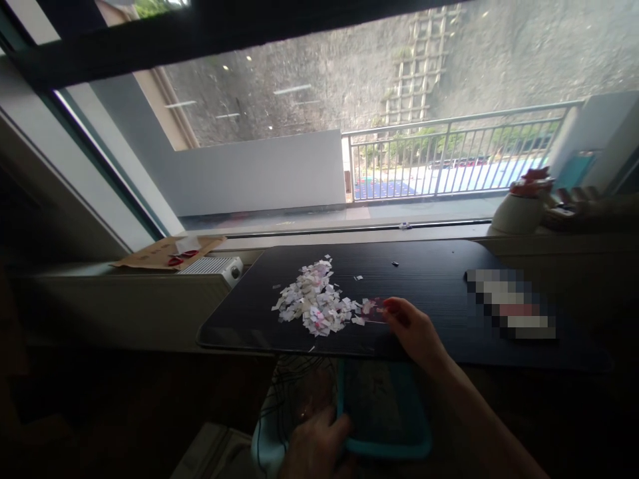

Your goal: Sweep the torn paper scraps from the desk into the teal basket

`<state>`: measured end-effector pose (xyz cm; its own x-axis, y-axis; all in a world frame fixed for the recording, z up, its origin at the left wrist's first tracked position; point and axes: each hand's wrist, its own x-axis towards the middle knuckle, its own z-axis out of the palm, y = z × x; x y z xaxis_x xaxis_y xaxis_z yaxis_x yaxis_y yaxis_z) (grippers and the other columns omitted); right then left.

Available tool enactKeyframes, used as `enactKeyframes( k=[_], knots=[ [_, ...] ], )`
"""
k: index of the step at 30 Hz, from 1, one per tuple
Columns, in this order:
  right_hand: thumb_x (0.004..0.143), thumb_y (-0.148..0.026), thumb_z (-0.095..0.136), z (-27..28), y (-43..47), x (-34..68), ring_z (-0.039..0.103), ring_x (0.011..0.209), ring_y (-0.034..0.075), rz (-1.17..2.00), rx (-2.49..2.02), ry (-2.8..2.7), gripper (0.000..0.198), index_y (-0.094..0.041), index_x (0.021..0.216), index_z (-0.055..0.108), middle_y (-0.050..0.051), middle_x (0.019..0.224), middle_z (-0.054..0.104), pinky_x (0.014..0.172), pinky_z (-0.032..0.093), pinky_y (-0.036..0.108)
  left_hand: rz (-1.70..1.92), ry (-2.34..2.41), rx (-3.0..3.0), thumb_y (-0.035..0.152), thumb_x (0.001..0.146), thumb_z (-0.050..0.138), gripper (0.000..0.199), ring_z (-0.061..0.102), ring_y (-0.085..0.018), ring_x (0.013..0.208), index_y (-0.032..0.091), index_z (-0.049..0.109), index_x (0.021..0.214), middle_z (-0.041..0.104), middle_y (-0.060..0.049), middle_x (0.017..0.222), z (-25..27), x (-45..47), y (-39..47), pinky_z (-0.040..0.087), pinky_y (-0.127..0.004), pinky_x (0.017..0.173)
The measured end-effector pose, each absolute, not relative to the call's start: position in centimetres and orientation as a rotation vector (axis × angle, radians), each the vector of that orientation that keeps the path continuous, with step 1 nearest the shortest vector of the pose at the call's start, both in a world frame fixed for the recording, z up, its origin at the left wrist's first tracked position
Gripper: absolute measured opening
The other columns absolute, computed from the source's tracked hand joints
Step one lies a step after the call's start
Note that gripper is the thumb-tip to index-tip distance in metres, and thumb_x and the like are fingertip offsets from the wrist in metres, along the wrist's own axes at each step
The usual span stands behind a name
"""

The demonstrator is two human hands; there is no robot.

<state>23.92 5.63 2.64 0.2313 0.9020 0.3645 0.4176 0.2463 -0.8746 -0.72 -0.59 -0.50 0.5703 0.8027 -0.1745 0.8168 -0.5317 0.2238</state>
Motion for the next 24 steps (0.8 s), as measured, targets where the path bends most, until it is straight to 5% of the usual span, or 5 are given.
enactKeyframes(
  k=[19, 24],
  knots=[
    [0.080, -0.030, 0.053, 3.5, 4.9, 24.0, 0.064, 0.072, 0.017, 0.387, -1.473, -1.261, 0.023, -0.016, 0.098, 0.061, 0.006, 0.083, 0.068, 0.067, 0.052, 0.030, -0.051, 1.302, 2.488, 0.016, 0.072, 0.057, 0.018, 0.056, -0.020, 0.085, 0.025, 0.056, 0.087, 0.058, -0.002, 0.093, 0.1, -0.5, -0.5, 0.038, -0.026, 0.069],
    [0.082, -0.027, 0.055, 2.6, 3.1, 23.2, 0.062, 0.070, 0.017, 0.129, -1.534, -1.294, 0.018, -0.018, 0.095, 0.063, 0.005, 0.084, 0.068, 0.065, 0.051, 0.031, -0.067, 1.256, 2.477, 0.018, 0.071, 0.058, 0.019, 0.056, -0.020, 0.086, 0.025, 0.057, 0.089, 0.059, -0.001, 0.093, -0.1, -0.5, -0.3, 0.037, -0.027, 0.069]
  ],
)
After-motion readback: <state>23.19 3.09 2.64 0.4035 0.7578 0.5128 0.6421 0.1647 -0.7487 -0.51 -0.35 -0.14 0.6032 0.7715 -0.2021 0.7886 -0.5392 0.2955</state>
